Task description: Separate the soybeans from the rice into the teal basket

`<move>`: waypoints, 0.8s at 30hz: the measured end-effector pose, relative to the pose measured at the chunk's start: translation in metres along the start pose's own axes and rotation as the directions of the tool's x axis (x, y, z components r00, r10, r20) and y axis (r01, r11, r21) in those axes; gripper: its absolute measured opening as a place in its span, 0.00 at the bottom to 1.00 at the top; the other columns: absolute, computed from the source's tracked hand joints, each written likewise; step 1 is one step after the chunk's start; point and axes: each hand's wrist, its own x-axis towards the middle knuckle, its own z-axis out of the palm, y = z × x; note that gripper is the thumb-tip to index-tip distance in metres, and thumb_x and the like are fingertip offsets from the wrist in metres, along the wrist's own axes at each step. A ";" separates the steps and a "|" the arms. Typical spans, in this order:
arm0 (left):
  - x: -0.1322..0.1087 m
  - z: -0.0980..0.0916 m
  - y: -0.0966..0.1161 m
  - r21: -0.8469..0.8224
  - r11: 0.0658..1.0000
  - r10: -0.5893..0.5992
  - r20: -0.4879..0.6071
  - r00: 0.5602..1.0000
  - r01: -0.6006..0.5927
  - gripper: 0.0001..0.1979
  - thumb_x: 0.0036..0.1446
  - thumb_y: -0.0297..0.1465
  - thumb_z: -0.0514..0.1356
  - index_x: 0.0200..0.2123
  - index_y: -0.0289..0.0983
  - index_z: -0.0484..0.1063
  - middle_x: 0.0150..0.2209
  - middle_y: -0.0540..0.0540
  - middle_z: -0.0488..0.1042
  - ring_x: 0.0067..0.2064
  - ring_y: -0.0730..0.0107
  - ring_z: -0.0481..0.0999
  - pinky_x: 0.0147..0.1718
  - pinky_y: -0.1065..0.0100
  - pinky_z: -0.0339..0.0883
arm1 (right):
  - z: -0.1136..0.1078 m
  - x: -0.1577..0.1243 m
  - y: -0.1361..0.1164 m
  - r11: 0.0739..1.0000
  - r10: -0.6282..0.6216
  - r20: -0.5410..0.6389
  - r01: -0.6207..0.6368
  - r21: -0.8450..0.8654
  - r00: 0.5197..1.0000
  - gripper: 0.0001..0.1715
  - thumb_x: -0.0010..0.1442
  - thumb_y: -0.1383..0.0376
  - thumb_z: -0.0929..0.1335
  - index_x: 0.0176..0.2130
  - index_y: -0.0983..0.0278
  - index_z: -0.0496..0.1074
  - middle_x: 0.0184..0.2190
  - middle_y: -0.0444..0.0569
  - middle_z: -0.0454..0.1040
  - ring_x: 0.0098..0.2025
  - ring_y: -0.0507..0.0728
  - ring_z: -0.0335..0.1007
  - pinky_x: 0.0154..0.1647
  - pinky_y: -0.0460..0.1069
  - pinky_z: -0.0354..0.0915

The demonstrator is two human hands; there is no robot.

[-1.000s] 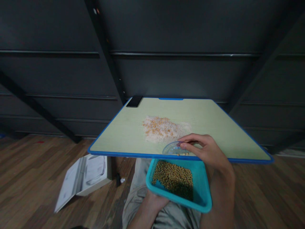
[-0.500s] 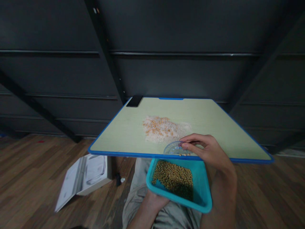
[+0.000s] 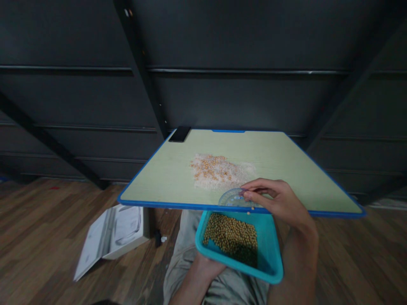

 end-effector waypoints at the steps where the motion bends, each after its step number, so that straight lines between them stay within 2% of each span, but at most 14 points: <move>1: -0.001 0.000 0.001 -0.011 1.000 -0.009 0.015 1.000 0.009 0.15 0.49 0.47 0.65 0.39 0.49 0.77 0.39 0.46 0.85 0.55 0.43 0.77 0.59 0.44 0.65 | 0.000 0.000 0.000 1.000 0.005 0.003 -0.005 0.007 1.000 0.08 0.59 0.62 0.73 0.41 0.58 0.82 0.37 0.45 0.84 0.38 0.56 0.81 0.39 0.49 0.75; 9: -0.007 0.009 0.007 -0.124 0.991 -0.035 0.157 0.987 0.055 0.14 0.49 0.42 0.63 0.40 0.46 0.78 0.36 0.47 0.86 0.54 0.47 0.77 0.60 0.46 0.65 | 0.001 0.004 0.004 1.000 0.011 0.015 -0.011 -0.007 1.000 0.07 0.60 0.62 0.73 0.40 0.58 0.81 0.36 0.45 0.84 0.38 0.56 0.80 0.40 0.49 0.75; 15: -0.004 0.004 0.004 -0.206 0.973 -0.036 0.316 0.948 0.105 0.13 0.51 0.39 0.62 0.40 0.45 0.79 0.35 0.47 0.87 0.57 0.49 0.75 0.61 0.46 0.64 | 0.005 0.013 0.009 0.995 -0.043 -0.081 0.035 -0.091 0.996 0.07 0.63 0.63 0.71 0.41 0.58 0.81 0.40 0.45 0.83 0.41 0.57 0.79 0.45 0.52 0.74; 18: -0.001 -0.004 0.001 -0.196 0.978 -0.006 0.310 0.951 0.070 0.12 0.51 0.38 0.62 0.40 0.46 0.79 0.37 0.47 0.87 0.58 0.49 0.75 0.63 0.45 0.62 | 0.008 0.018 0.011 0.990 -0.063 -0.149 0.043 -0.132 0.987 0.06 0.62 0.64 0.71 0.40 0.59 0.80 0.39 0.46 0.83 0.41 0.57 0.79 0.45 0.52 0.74; 21: 0.002 -0.014 -0.002 -0.153 0.988 0.034 0.243 0.969 0.003 0.12 0.50 0.37 0.63 0.40 0.46 0.80 0.39 0.47 0.87 0.58 0.48 0.75 0.64 0.44 0.60 | 0.010 0.021 0.013 0.985 -0.079 -0.202 0.045 -0.167 0.976 0.06 0.62 0.64 0.71 0.40 0.59 0.80 0.40 0.47 0.83 0.42 0.58 0.80 0.44 0.53 0.74; 24: 0.005 -0.018 -0.004 -0.127 0.992 0.042 0.213 0.976 -0.016 0.13 0.51 0.40 0.63 0.40 0.47 0.80 0.40 0.47 0.87 0.59 0.47 0.75 0.64 0.43 0.59 | 0.010 0.022 0.014 0.981 -0.097 -0.228 0.054 -0.188 0.969 0.06 0.62 0.64 0.71 0.41 0.59 0.80 0.40 0.47 0.83 0.42 0.58 0.80 0.43 0.53 0.74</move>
